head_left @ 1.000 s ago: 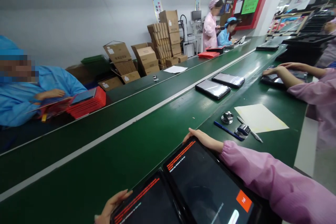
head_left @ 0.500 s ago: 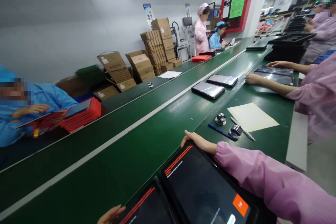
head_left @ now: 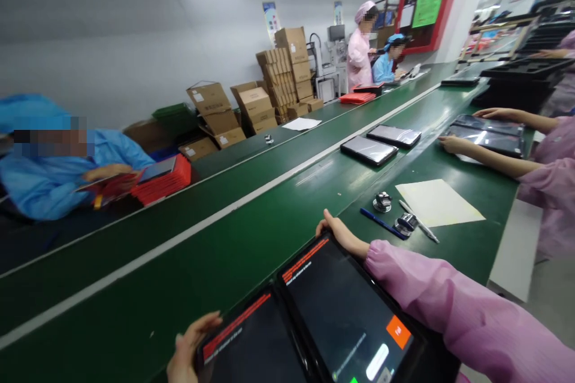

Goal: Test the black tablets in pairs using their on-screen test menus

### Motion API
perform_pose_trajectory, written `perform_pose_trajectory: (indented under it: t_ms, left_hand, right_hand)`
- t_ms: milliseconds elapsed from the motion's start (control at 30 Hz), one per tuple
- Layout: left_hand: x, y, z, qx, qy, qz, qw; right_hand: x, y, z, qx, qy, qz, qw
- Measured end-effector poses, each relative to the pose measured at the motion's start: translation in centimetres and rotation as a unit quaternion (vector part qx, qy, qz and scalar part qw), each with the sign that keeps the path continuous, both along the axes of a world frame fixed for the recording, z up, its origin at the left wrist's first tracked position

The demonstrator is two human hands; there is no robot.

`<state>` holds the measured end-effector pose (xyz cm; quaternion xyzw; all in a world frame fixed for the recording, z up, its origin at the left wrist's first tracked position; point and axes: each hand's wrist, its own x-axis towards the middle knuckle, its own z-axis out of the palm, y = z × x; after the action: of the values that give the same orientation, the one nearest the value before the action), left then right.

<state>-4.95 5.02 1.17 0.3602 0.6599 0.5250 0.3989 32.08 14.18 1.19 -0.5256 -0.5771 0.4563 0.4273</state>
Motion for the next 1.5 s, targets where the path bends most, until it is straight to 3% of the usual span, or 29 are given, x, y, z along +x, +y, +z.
perform_pose_trajectory:
  t_ms: [133, 200, 300, 433, 533, 800, 967, 1067, 1133, 1233, 1333, 1400, 1500]
  left_hand:
    - [2.3, -2.8, 0.7, 0.037, 0.025, 0.124, 0.991]
    - [2.6, -6.2, 0.3, 0.021, 0.027, 0.132, 0.991]
    - [3.0, -13.1, -0.1, -0.018, 0.014, 0.089, 0.996]
    - [3.7, -20.6, -0.4, -0.074, -0.042, 0.022, 0.996]
    - [4.2, -22.6, -0.7, -0.080, -0.052, 0.019, 0.995]
    - [5.0, -22.5, -0.5, -0.070, -0.036, 0.011, 0.997]
    - [3.3, -22.7, -1.5, -0.018, -0.043, 0.002, 0.999]
    - [1.3, -20.3, -0.6, 0.049, 0.019, 0.014, 0.999]
    - [0.3, -17.2, 0.8, 0.071, 0.111, -0.025, 0.991]
    - [0.2, -11.4, 2.9, 0.071, 0.291, -0.148, 0.943]
    - [1.2, -7.2, 4.0, 0.053, 0.444, -0.200, 0.872]
    - [1.8, -6.8, 4.0, 0.046, 0.499, -0.197, 0.843]
    - [1.8, -8.7, 3.6, 0.072, 0.513, -0.206, 0.830]
  right_hand:
    - [1.3, -3.1, 1.9, 0.095, -0.026, -0.056, 0.993]
    - [2.5, -5.8, 3.3, 0.138, -0.038, -0.041, 0.989]
    - [4.5, -10.5, 6.0, 0.196, -0.071, 0.040, 0.977]
    - [4.6, -15.5, 8.5, 0.389, -0.232, 0.215, 0.865]
    - [3.2, -17.1, 8.7, 0.421, -0.270, 0.271, 0.823]
    - [1.9, -18.0, 7.9, 0.419, -0.289, 0.320, 0.799]
    - [1.9, -19.4, 7.8, 0.442, -0.352, 0.307, 0.766]
    - [2.0, -18.6, 8.3, 0.460, -0.373, 0.296, 0.749]
    - [1.6, -16.6, 8.7, 0.471, -0.371, 0.280, 0.750]
    - [-0.1, -12.1, 8.3, 0.453, -0.421, 0.228, 0.752]
    - [-2.1, -8.0, 7.0, 0.382, -0.499, 0.186, 0.755]
    - [-2.6, -6.9, 6.4, 0.368, -0.515, 0.181, 0.753]
    - [-2.1, -7.7, 6.5, 0.399, -0.474, 0.222, 0.753]
